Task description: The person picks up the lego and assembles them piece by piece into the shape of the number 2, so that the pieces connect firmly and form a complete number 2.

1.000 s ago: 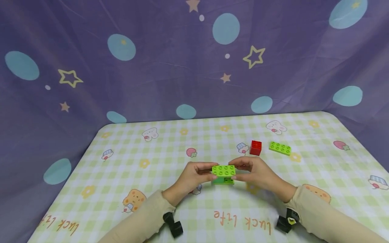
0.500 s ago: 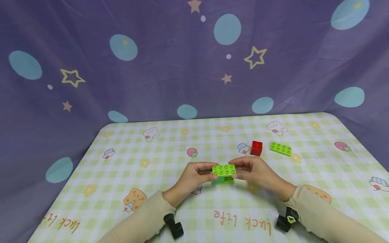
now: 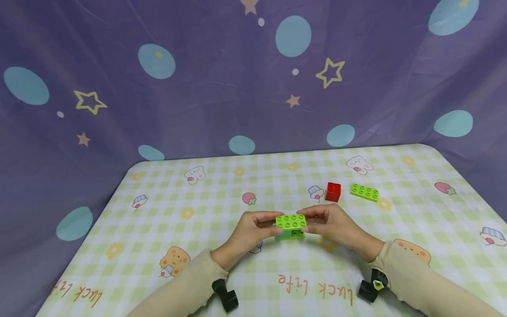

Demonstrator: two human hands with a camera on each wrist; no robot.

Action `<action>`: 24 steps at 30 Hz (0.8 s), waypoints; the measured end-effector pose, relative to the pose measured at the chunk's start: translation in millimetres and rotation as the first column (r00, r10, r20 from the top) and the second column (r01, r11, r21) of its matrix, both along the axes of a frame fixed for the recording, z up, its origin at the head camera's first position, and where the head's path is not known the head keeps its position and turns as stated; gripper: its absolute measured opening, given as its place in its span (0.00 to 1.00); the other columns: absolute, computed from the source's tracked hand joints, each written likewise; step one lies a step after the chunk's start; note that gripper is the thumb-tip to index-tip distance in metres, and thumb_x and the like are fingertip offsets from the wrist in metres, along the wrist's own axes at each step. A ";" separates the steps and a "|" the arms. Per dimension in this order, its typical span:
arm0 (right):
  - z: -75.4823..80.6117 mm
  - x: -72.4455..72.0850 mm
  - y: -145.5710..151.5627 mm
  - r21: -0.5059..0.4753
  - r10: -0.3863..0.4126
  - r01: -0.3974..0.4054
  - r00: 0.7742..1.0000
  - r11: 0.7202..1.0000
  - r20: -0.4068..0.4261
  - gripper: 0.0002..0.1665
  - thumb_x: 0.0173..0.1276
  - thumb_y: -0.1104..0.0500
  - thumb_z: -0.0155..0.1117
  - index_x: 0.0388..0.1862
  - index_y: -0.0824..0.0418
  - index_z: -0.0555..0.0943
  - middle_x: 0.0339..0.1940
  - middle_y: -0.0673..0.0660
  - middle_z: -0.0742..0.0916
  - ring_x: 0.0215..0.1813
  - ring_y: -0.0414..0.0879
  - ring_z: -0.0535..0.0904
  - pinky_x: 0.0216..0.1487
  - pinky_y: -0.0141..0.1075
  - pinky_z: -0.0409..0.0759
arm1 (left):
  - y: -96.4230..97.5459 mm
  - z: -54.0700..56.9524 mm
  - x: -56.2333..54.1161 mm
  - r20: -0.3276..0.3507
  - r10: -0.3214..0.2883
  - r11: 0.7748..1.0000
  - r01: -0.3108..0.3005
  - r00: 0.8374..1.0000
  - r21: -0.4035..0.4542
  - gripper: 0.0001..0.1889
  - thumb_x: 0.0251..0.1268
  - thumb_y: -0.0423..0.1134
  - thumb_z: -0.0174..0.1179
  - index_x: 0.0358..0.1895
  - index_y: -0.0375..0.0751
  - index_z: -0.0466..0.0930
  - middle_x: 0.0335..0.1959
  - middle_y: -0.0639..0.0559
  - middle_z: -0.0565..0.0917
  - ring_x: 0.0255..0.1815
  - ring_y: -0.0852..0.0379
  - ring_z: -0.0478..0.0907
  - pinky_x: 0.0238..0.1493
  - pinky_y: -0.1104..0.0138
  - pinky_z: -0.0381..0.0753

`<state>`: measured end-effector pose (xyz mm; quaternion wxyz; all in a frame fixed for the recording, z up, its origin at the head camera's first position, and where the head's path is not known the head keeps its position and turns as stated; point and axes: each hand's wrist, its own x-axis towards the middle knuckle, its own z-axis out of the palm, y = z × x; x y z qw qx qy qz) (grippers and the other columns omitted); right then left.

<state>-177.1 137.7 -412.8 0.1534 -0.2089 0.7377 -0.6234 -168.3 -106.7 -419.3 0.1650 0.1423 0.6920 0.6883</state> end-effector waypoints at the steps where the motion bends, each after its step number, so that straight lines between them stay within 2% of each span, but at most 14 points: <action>1: 0.2 -0.2 0.1 0.004 0.000 0.000 1.000 1.000 -0.001 0.24 0.57 0.65 0.70 0.52 0.74 0.78 0.48 0.68 0.84 0.46 0.44 0.84 0.46 0.31 0.81 | 0.1 0.4 0.1 0.001 0.002 1.000 -0.002 1.000 -0.001 0.21 0.54 0.30 0.68 0.53 0.30 0.79 0.49 0.38 0.83 0.49 0.49 0.81 0.44 0.67 0.81; 9: 2.4 -0.8 0.9 0.071 -0.010 0.011 1.000 0.997 -0.013 0.25 0.56 0.62 0.72 0.52 0.71 0.80 0.48 0.65 0.84 0.46 0.45 0.84 0.45 0.31 0.81 | -0.1 -1.1 -0.6 0.003 0.007 1.000 -0.007 1.000 -0.010 0.21 0.54 0.31 0.68 0.53 0.31 0.79 0.48 0.38 0.83 0.48 0.51 0.82 0.44 0.68 0.81; 17: 3.3 0.4 0.9 0.065 -0.012 0.013 1.000 0.998 -0.009 0.25 0.56 0.61 0.72 0.52 0.72 0.79 0.48 0.65 0.84 0.46 0.45 0.84 0.46 0.30 0.80 | -0.3 -3.4 -1.4 0.017 0.000 1.000 0.000 1.000 -0.007 0.21 0.54 0.31 0.68 0.53 0.31 0.79 0.48 0.38 0.83 0.47 0.52 0.82 0.44 0.68 0.81; 24: 3.1 0.5 0.8 0.056 -0.010 0.010 1.000 0.998 -0.009 0.26 0.56 0.61 0.72 0.52 0.72 0.79 0.49 0.66 0.84 0.47 0.45 0.83 0.46 0.30 0.80 | -1.1 -0.9 -0.2 0.024 0.001 1.000 -0.001 1.000 -0.015 0.21 0.54 0.30 0.68 0.53 0.32 0.80 0.48 0.39 0.83 0.46 0.52 0.83 0.43 0.68 0.82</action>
